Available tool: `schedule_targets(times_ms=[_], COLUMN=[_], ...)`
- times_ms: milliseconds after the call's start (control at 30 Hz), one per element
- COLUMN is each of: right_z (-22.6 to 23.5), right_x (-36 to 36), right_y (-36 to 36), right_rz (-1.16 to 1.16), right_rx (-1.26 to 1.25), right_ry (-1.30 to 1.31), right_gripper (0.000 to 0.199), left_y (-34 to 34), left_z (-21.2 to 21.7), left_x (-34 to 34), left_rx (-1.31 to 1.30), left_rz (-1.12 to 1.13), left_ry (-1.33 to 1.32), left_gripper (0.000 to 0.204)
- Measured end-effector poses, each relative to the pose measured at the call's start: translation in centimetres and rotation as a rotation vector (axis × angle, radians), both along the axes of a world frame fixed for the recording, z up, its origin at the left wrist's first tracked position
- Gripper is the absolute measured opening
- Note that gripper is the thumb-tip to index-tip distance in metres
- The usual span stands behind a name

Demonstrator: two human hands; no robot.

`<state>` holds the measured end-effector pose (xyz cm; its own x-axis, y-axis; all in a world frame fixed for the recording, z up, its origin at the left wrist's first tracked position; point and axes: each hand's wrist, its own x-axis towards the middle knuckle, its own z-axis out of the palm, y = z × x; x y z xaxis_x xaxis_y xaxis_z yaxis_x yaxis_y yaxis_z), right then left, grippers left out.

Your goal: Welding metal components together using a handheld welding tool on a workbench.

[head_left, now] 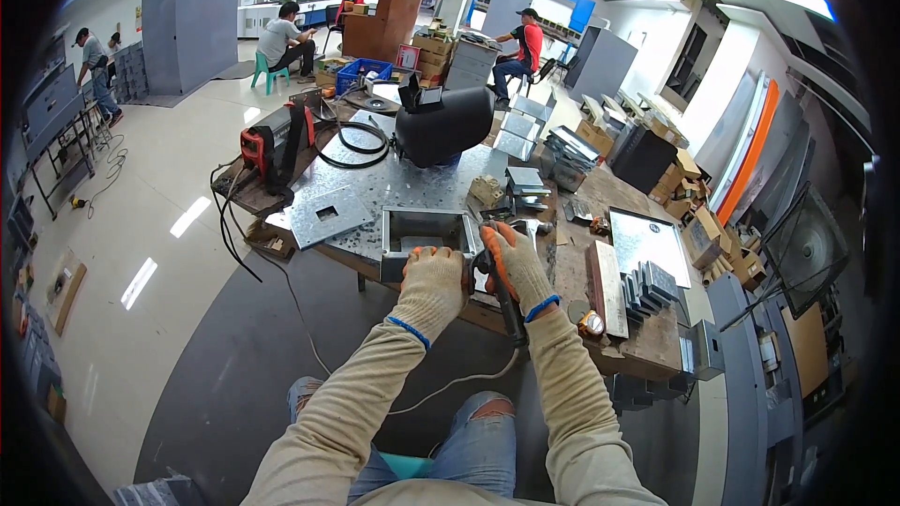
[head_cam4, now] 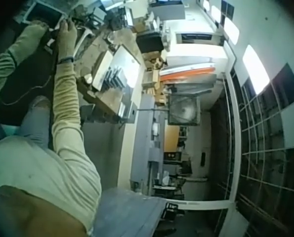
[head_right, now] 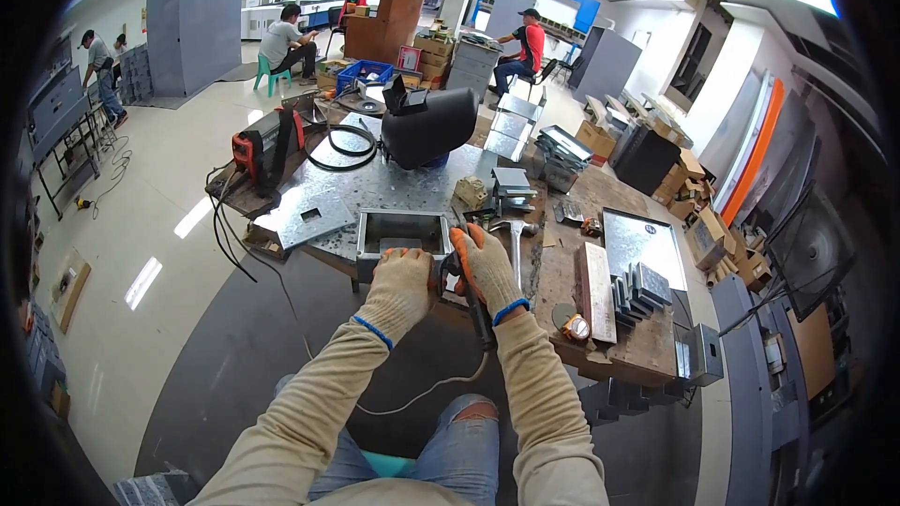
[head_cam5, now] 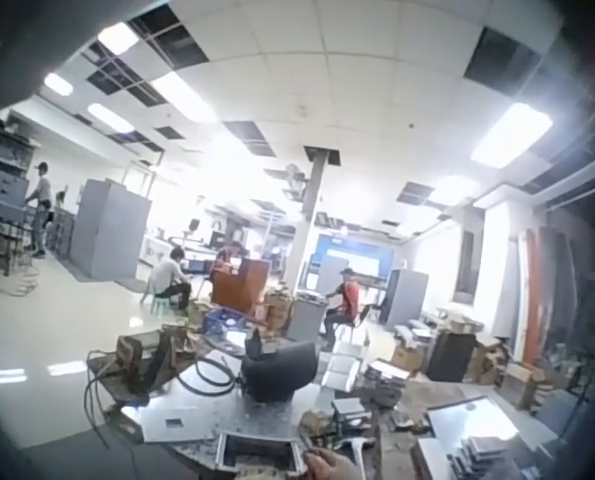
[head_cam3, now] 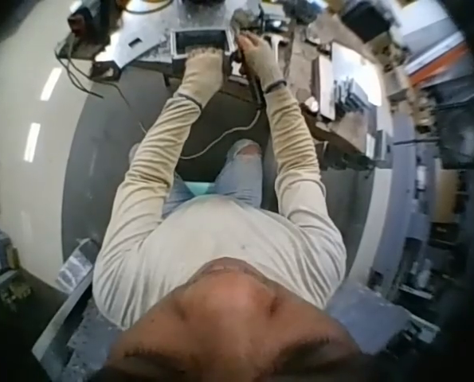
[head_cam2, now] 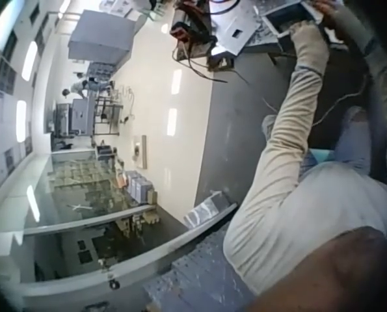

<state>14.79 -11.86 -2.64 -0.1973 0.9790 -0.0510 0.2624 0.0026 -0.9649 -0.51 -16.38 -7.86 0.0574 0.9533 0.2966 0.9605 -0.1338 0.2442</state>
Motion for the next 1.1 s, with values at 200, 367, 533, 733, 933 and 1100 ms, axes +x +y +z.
schedule_targets(times_ms=[200, 367, 533, 733, 933, 1100], right_z=[0.4, 0.4, 0.8, 0.4, 0.3, 0.1], right_x=[0.2, 0.6, -1.4, 0.7, 0.0, 0.2], right_y=[0.0, -0.3, -1.0, -1.1, -0.3, 0.2], right_rz=[0.038, 0.038, 0.101, 0.056, -0.011, 0.003], right_rx=[-0.024, -0.009, 0.022, 0.058, -0.044, -0.031], right_ry=[-0.026, 0.01, 0.107, 0.189, 0.204, 0.068], right_gripper=[0.06, 0.051, 0.038, 0.024, 0.026, 0.029], left_y=[-0.2, -0.1, 0.8, -0.6, -0.5, 0.0], left_z=[0.1, 1.6, -9.3, 0.2, -0.2, 0.2], left_x=[-0.1, 0.4, -1.4, 0.3, 0.2, 0.2], left_rx=[-0.001, -0.271, 0.397, -0.076, -0.037, -0.059], left_rz=[0.0, -0.007, -0.018, -0.073, 0.006, -0.005], left_ry=[0.006, -0.033, -0.075, -0.025, -0.089, -0.038], left_gripper=[0.035, 0.035, 0.036, 0.04, 0.042, 0.04])
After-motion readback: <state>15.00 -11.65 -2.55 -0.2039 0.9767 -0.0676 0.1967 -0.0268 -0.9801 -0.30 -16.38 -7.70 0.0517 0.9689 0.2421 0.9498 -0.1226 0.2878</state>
